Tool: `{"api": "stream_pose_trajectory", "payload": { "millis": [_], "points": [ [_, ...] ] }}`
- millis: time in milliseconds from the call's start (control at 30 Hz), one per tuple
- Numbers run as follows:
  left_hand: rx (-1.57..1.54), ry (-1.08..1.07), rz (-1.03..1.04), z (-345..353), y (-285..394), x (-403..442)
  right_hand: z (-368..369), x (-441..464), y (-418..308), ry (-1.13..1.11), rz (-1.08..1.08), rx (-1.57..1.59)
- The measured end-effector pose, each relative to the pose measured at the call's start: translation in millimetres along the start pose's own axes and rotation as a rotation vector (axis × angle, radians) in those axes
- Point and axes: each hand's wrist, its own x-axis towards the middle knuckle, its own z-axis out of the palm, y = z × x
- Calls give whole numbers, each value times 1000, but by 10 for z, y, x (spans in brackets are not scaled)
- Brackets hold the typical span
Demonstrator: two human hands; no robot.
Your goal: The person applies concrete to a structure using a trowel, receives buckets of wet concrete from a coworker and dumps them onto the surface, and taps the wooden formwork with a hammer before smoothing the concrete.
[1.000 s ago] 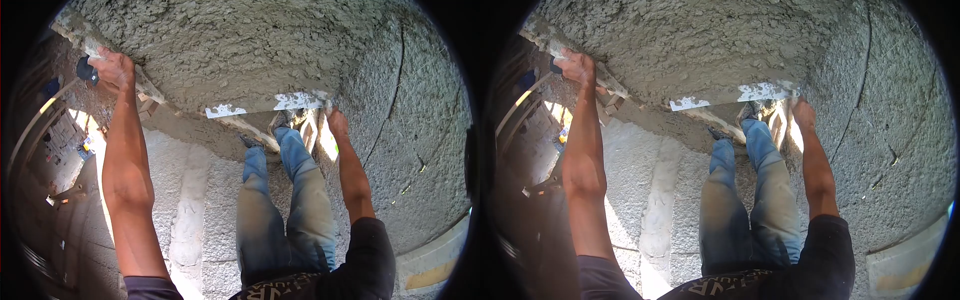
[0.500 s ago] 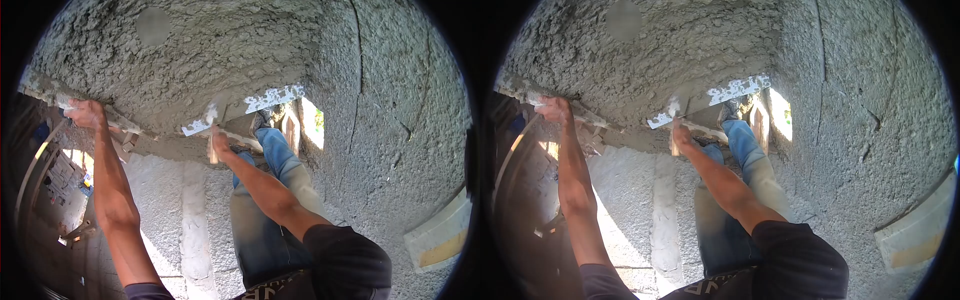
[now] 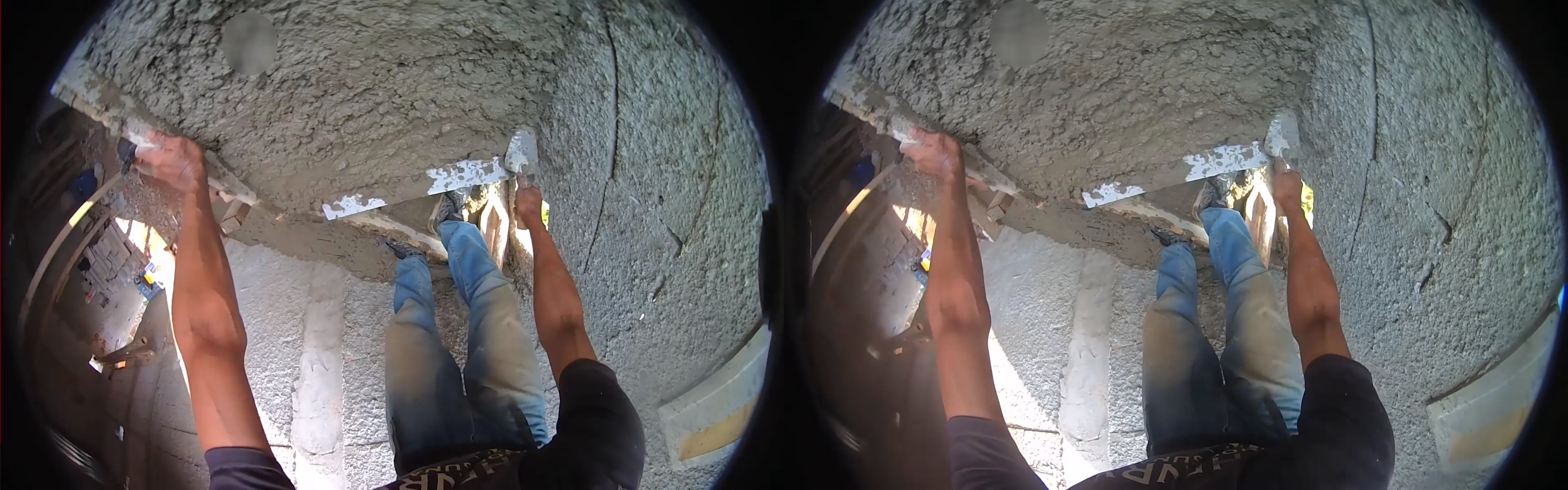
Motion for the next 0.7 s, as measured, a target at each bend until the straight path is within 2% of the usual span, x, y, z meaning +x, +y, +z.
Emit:
{"api": "stream_pose_trajectory", "payload": {
  "millis": [33,67,100,133,167,200,267,300,367,433,533,567,600,667,700],
  "points": [
    [-5,-40,-32,-129,104,-20,44,-403,-488,-180,228,373],
    [-16,-73,-64,-215,235,-31,250,-703,-795,-348,348,879],
    [-37,-44,-27,-198,219,-6,535,-891,-1022,-578,438,1151],
    [-56,-27,10,-159,173,-8,851,-1207,-1272,-637,432,1213],
    [-71,-81,-32,-116,146,-19,1130,-1617,-1544,-627,453,1085],
    [-77,-128,-73,-132,88,-4,1417,-1938,-1599,-782,390,1033],
    [-70,-98,-65,-213,185,-2,1583,-2525,-1707,-834,422,705],
    [-136,-71,-55,-177,161,6,1489,-2781,-1772,-732,253,525],
    [-222,-47,-27,-150,150,17,1424,-3067,-1760,-630,69,352],
    [-241,-85,-20,-166,118,25,1613,-3149,-1555,-380,-661,286],
    [-233,-67,-47,-60,-10,16,1616,-3043,-1824,-386,-780,211],
    [-237,-130,-30,49,-151,31,1491,-3003,-2064,-505,-727,148],
    [-222,-136,-42,10,-215,-36,1402,-3006,-2138,-519,-722,134],
    [-228,-172,-55,9,-129,0,1340,-2945,-2335,-658,-720,9],
    [-284,-213,-147,-169,64,38,1372,-2910,-2211,-656,-763,-84]
  ]
}}
